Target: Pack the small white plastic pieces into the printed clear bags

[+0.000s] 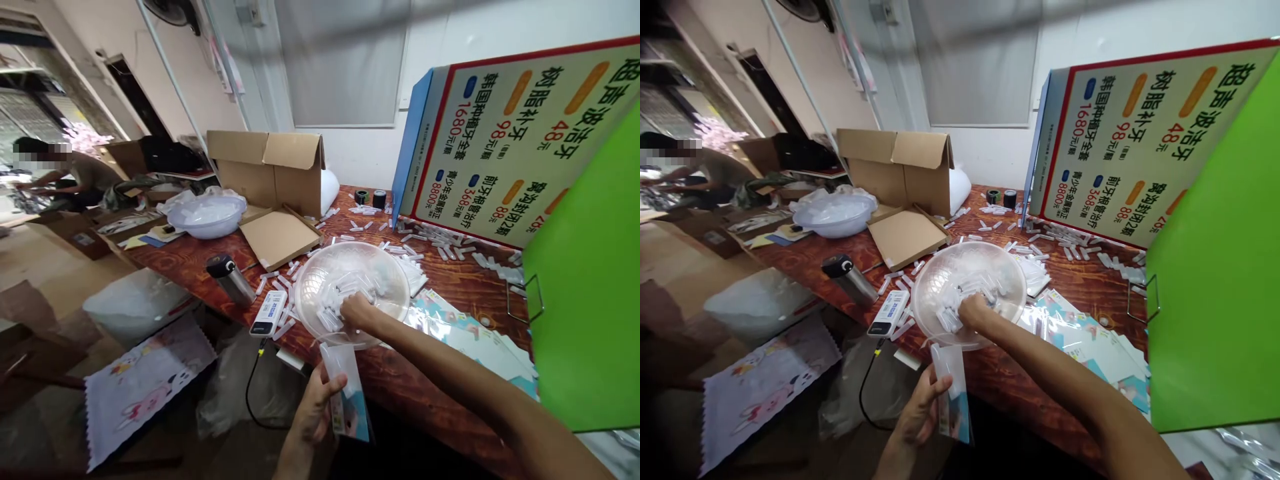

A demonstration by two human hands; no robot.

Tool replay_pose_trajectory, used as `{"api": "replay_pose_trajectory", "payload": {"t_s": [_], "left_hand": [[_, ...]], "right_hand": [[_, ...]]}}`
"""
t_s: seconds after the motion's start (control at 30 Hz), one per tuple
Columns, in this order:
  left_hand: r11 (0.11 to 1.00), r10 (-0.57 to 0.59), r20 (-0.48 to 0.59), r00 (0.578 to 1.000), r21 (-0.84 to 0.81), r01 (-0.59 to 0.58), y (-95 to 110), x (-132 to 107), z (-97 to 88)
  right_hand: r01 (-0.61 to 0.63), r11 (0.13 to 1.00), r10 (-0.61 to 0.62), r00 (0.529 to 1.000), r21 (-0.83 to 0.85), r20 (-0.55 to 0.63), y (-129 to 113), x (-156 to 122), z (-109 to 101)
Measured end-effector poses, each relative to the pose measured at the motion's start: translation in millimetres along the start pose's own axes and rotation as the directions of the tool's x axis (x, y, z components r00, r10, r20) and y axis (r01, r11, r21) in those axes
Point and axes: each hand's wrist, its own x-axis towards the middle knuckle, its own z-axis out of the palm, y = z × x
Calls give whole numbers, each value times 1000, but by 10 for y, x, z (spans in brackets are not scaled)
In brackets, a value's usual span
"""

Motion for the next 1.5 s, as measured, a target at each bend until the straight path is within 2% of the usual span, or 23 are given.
{"api": "replay_pose_trajectory", "payload": {"t_s": [0.1,0.13,0.2,0.23,0.3,0.37,0.43,0.5,0.6,0.67,0.73,0.8,0.9,0.97,1.03,1.13,1.2,1.33,1.4,1.43,1.5], "left_hand": [[998,29,-24,999,54,-28,42,-7,7],[997,39,-15,999,68,-38,61,-5,13],[995,41,44,998,94,-45,105,7,33],[993,26,89,996,110,-36,126,17,47],[987,-16,171,985,158,-11,159,49,80],[973,-80,235,969,228,25,168,96,119],[948,-151,308,939,313,50,153,155,168],[917,-228,396,889,395,59,123,211,234],[887,-307,477,824,458,65,60,264,363],[882,-324,486,812,466,73,5,275,453],[878,-333,482,811,471,81,-57,276,537],[870,-345,472,811,486,86,-123,273,615],[851,-362,478,800,521,73,-227,259,723],[849,-381,491,784,521,86,-304,241,782],[846,-425,459,780,509,161,-388,223,824],[828,-474,407,781,507,239,-502,214,874],[816,-469,415,779,541,203,-556,227,921],[756,-439,428,790,651,68,-641,277,1051],[702,-434,432,790,712,-3,-687,302,1109],[669,-434,435,789,742,-41,-711,314,1134],[599,-421,454,785,789,-135,-757,334,1180]], "right_hand": [[21,1000,-20,999,12,-42,75,-160,-19],[48,997,-44,997,54,-70,132,-267,-48],[181,957,-150,978,226,-146,254,-537,-109],[277,899,-223,956,340,-190,309,-689,-130],[434,710,-340,901,555,-271,394,-1003,-125],[466,546,-354,881,697,-312,444,-1290,-45],[384,422,-229,922,821,-313,474,-1517,99],[281,266,-19,958,922,-286,495,-1684,280],[239,30,200,950,970,-241,511,-1867,545],[237,-30,257,941,971,-221,500,-1977,689],[213,-56,311,932,975,-186,469,-2083,805],[182,-36,373,915,983,-156,432,-2184,901],[181,78,398,896,980,-197,399,-2332,1027],[215,125,323,914,969,-244,406,-2441,1111],[233,116,261,931,965,-257,430,-2559,1193],[193,95,397,892,977,-215,449,-2728,1279],[174,109,468,860,979,-205,428,-2815,1299],[210,198,404,872,957,-275,316,-2923,1308],[225,199,451,843,954,-293,244,-2965,1338],[219,179,511,812,959,-281,206,-2986,1359],[181,120,680,701,976,-213,134,-3034,1405]]}}
